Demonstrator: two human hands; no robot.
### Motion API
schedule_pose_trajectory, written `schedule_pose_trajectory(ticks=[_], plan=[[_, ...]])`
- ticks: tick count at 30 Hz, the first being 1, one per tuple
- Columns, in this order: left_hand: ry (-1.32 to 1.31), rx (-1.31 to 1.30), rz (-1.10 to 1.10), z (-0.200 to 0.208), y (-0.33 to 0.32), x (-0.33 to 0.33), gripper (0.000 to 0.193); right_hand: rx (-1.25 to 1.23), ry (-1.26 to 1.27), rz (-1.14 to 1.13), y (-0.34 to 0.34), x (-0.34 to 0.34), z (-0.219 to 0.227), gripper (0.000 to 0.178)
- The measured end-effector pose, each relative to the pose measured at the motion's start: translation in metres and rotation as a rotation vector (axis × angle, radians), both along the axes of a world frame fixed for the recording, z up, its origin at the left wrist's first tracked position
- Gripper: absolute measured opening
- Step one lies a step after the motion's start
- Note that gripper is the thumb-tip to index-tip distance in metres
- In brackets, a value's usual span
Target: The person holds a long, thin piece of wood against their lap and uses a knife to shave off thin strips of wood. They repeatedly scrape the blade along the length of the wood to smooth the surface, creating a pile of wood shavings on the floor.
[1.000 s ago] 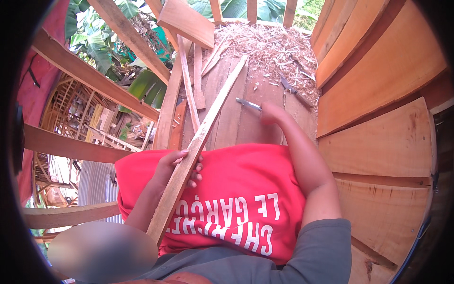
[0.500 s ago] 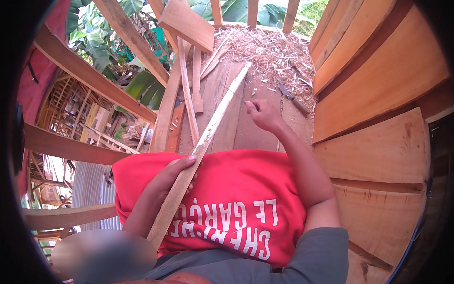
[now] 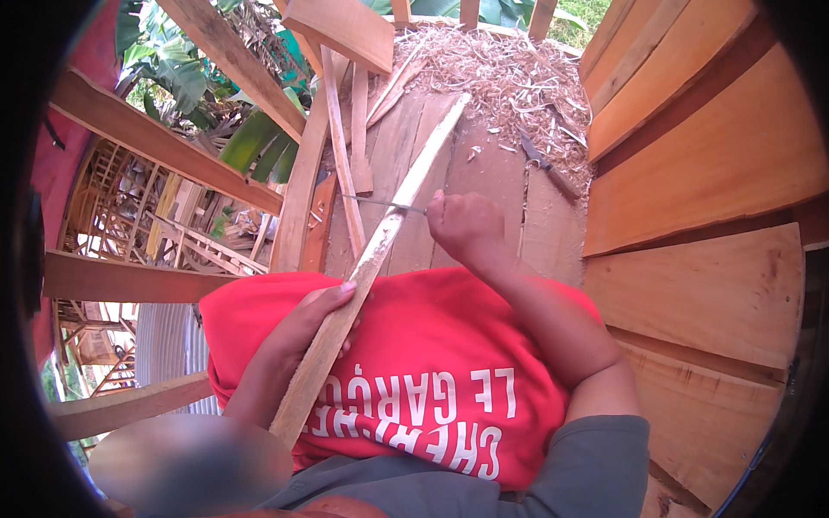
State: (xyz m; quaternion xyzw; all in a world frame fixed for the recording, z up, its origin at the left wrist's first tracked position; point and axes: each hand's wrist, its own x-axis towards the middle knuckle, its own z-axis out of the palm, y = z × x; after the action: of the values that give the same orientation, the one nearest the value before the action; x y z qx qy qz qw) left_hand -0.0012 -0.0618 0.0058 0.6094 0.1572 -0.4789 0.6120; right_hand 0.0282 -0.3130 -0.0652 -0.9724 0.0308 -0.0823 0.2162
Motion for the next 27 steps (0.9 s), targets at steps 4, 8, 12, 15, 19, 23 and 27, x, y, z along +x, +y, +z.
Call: schedule_pose_trajectory(ticks=[4,8,12,15,19,23,27], plan=[[0.002,0.012,-0.007,0.006,-0.001,-0.001,0.043,-0.047,0.03,0.045,0.02,-0.01,0.014,0.053],[0.002,-0.006,-0.006,0.005,-0.001,-0.001,0.043,0.034,-0.053,0.056,-0.001,0.002,-0.007,0.051],[0.007,0.024,-0.004,0.002,-0.003,0.001,0.043,-0.057,-0.039,0.005,0.011,-0.011,0.003,0.05],[0.008,0.004,-0.003,-0.001,-0.003,0.0,0.043,-0.036,-0.064,0.055,0.013,-0.014,0.007,0.049],[-0.009,0.027,0.013,0.005,-0.008,0.002,0.043,-0.051,-0.087,0.049,0.02,-0.017,0.007,0.047],[-0.014,0.0,0.002,0.0,-0.004,-0.002,0.046,0.014,-0.143,0.06,0.002,0.002,-0.008,0.048],[-0.004,0.03,0.024,0.0,-0.002,0.001,0.048,-0.075,-0.074,0.08,0.025,-0.021,0.017,0.05]])
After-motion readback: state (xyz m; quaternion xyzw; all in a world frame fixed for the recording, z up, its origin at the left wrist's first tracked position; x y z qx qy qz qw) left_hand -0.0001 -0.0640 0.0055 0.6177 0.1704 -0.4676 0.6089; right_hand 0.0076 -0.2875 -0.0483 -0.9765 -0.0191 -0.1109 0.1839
